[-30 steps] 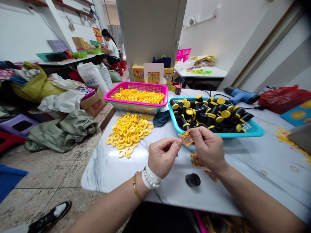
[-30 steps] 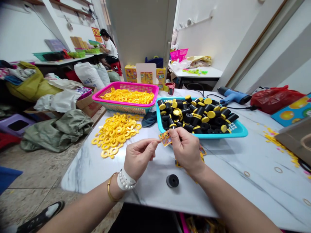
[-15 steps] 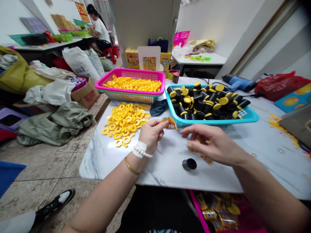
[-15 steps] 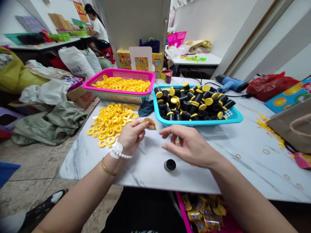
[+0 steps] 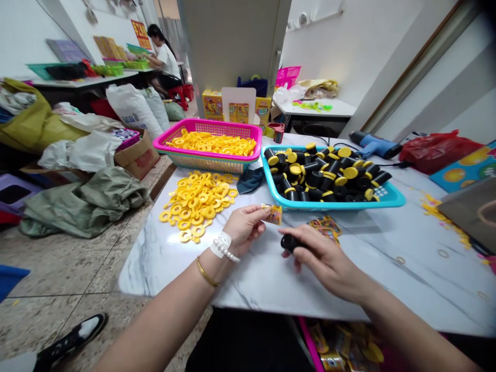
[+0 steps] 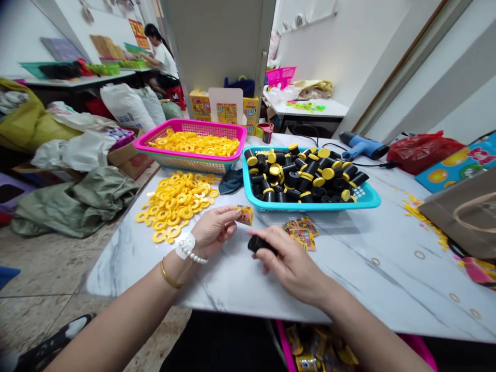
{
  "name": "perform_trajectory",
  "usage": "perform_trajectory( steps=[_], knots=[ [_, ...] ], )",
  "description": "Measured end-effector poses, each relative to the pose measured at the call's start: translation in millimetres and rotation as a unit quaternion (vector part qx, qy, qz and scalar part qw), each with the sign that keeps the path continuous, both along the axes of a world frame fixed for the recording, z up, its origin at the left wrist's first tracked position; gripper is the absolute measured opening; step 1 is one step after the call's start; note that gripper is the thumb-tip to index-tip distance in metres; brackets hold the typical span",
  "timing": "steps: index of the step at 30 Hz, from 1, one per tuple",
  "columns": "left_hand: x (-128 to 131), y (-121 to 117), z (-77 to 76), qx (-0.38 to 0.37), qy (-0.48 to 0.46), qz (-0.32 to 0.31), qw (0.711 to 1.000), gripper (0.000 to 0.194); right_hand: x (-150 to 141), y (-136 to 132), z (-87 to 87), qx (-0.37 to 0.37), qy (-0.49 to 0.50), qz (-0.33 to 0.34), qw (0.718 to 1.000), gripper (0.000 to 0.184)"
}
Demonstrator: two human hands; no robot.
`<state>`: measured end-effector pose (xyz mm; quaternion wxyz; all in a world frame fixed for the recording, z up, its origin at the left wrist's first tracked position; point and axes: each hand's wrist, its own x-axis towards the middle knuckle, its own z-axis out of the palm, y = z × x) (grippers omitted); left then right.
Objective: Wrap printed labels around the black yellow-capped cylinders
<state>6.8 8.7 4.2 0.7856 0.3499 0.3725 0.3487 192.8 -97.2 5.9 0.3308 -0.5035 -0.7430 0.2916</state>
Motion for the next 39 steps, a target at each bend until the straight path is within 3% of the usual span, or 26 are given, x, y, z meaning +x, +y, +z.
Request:
perform_trajectory(
  steps=[4,9,12,15,19,24,29,32,35,39],
  knots=[
    [-0.6,3.8,-0.6,-0.031,-0.020,0.023,0.999,0.009,4.5,29.8,21.8,0.021,0.067,-0.078,0.994,0.055],
    [-2.0,6.0,-1.1,-0.058,-0.075,0.001,0.995,0.006,-0.2,51.0,22.2,-0.089,0.187,-0.098,0.974,0.057],
    [-3.1,5.6,-1.2,-0.057,-0.105,-0.011,0.993,0.010,-0.2,52.3,21.4,-0.068,0.129,-0.100,0.984,0.047],
    [-2.9,3.7,-2.0,-0.044,-0.094,-0.015,0.994,0.016,-0.3,49.9,23.3,0.018,0.020,-0.092,0.995,0.038],
    [0.3,-1.0,-4.2,0.017,-0.061,-0.022,0.998,0.030,-6.1,47.9,28.0,0.085,-0.064,-0.082,0.991,0.030],
    [2.5,-5.5,-3.7,0.029,-0.052,-0.040,0.997,0.044,-11.3,52.1,31.2,0.146,-0.111,-0.080,0.980,0.029],
    [0.1,-3.9,-0.9,0.009,-0.083,-0.028,0.996,0.039,-9.4,54.6,23.7,0.238,-0.102,-0.096,0.961,0.044],
    [2.2,-1.6,-2.0,-0.022,-0.112,0.063,0.991,0.033,-10.3,51.4,15.3,0.284,-0.093,-0.098,0.949,0.051],
    [9.6,-3.7,-4.8,-0.029,-0.121,0.153,0.980,0.027,-19.5,47.8,3.3,0.276,-0.068,-0.109,0.953,0.054],
    [21.2,-12.3,-11.8,0.040,-0.073,0.121,0.989,0.038,-44.4,44.5,-13.5,0.230,-0.063,-0.091,0.967,0.064]
  ],
)
